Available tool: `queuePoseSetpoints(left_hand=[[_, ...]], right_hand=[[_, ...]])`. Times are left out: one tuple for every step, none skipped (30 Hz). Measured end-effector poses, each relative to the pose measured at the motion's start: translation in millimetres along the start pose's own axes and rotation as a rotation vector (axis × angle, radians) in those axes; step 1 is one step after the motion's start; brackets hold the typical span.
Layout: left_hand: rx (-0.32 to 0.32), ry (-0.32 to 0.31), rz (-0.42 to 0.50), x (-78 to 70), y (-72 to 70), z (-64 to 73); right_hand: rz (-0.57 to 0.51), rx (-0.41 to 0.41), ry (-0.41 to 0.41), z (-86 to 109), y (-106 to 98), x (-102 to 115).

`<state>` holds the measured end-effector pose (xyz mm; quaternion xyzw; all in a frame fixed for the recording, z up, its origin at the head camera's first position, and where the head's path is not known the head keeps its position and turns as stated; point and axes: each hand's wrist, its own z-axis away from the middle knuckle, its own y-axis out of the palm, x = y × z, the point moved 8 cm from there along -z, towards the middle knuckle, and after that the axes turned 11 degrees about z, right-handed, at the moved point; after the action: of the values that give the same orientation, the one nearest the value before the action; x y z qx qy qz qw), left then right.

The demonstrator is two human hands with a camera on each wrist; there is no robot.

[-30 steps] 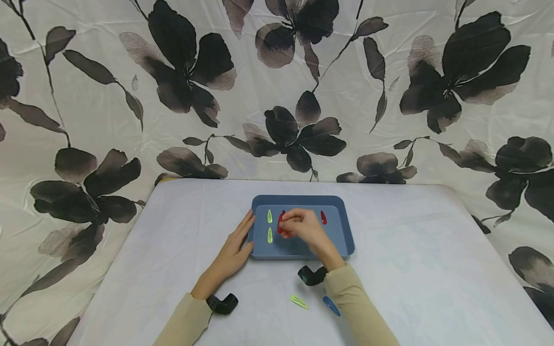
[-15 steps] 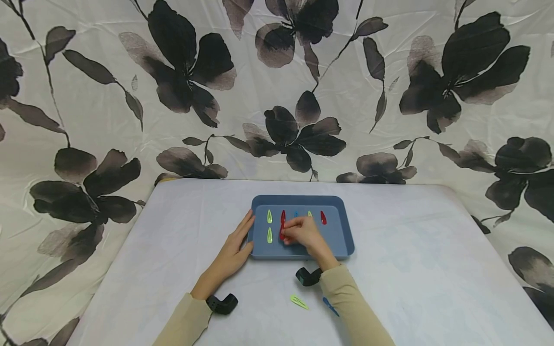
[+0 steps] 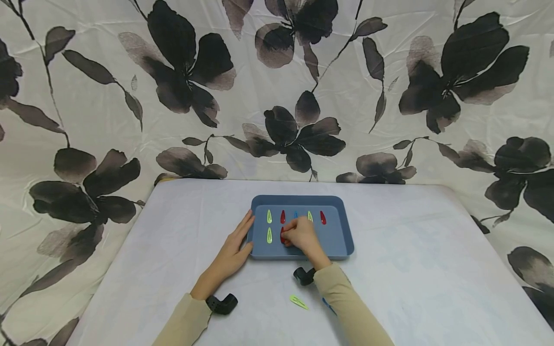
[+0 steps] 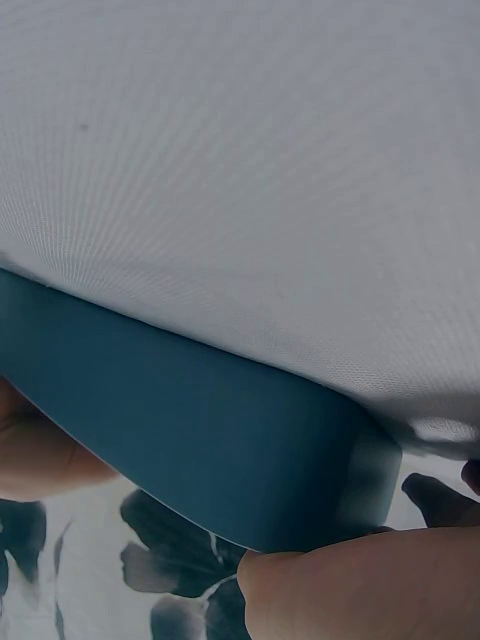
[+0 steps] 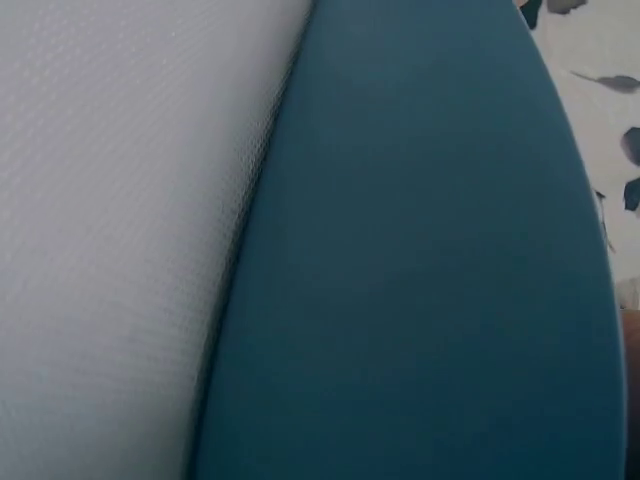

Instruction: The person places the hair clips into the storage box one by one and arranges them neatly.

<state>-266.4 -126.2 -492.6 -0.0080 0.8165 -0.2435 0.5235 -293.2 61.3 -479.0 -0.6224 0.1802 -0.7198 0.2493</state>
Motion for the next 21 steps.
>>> queuePoseSetpoints(left_hand=[[0.0,-0.001,0.001,0.0,-0.1,0.0],[-0.001,-0.003,0.001,-0.1,-0.2,0.0],[-0.001,-0.004,0.0,-0.3,-0.2,0.0],[-0.001,-0.005,-0.001,-0.4,-0.2,0.0],[0.0,-0.005,0.0,-0.6,-0.2,0.0],[0.0,-0.007,0.0,-0.7,-0.1,0.1],[0.0,-0.008,0.0,-0.8,-0.1,0.0],[0.0,-0.008,0.0,-0.9,0.0,0.0],[0.0,-0.008,0.0,-0.9,0.1,0.1],[0.0,-0.009,0.001,-0.8,0.0,0.1],[0.0,-0.009,0.002,-0.8,0.1,0.0],[0.0,-0.01,0.002,-0.8,0.0,0.1],[-0.001,-0.01,0.002,-0.7,-0.1,0.1],[0.0,-0.01,0.003,-0.5,-0.1,0.1],[0.0,-0.01,0.002,-0.4,-0.1,0.1],[0.0,-0.011,0.001,-0.3,-0.1,0.0],[0.0,-0.01,0.0,-0.2,0.0,0.0],[0.001,-0.011,-0.002,0.2,0.0,0.0],[0.001,-0.012,-0.005,0.5,0.1,-0.1],[0.001,-0.012,-0.006,0.7,0.1,-0.2],[0.0,-0.012,-0.005,0.8,0.1,-0.2]], right_hand=[[0.022,-0.007,-0.005,0.0,-0.1,1.0],[0.038,-0.012,-0.007,0.0,0.0,1.3],[0.053,-0.02,-0.004,0.2,-0.1,1.8],[0.067,-0.026,0.0,0.2,0.0,2.1],[0.083,-0.033,0.0,0.3,0.0,2.7],[0.095,-0.039,0.001,0.5,0.0,3.1],[0.109,-0.044,0.003,0.5,-0.1,3.4],[0.121,-0.05,0.003,0.8,-0.3,3.9],[0.131,-0.055,0.008,0.9,-0.4,4.3],[0.141,-0.058,0.009,1.0,-0.6,4.5],[0.148,-0.06,0.01,1.1,-0.7,4.5],[0.157,-0.062,0.01,1.1,-0.7,4.7],[0.165,-0.066,0.01,1.3,-1.0,4.9],[0.171,-0.07,0.009,1.6,-1.5,5.1],[0.174,-0.072,0.012,1.4,-1.6,4.9],[0.175,-0.075,0.011,1.6,-1.9,4.9],[0.174,-0.079,0.011,1.6,-2.4,4.8],[0.177,-0.085,0.009,1.7,-3.1,5.0],[0.176,-0.089,0.008,1.8,-3.7,5.0],[0.177,-0.093,0.006,1.9,-4.2,4.9],[0.178,-0.097,0.001,1.5,-4.5,4.6]])
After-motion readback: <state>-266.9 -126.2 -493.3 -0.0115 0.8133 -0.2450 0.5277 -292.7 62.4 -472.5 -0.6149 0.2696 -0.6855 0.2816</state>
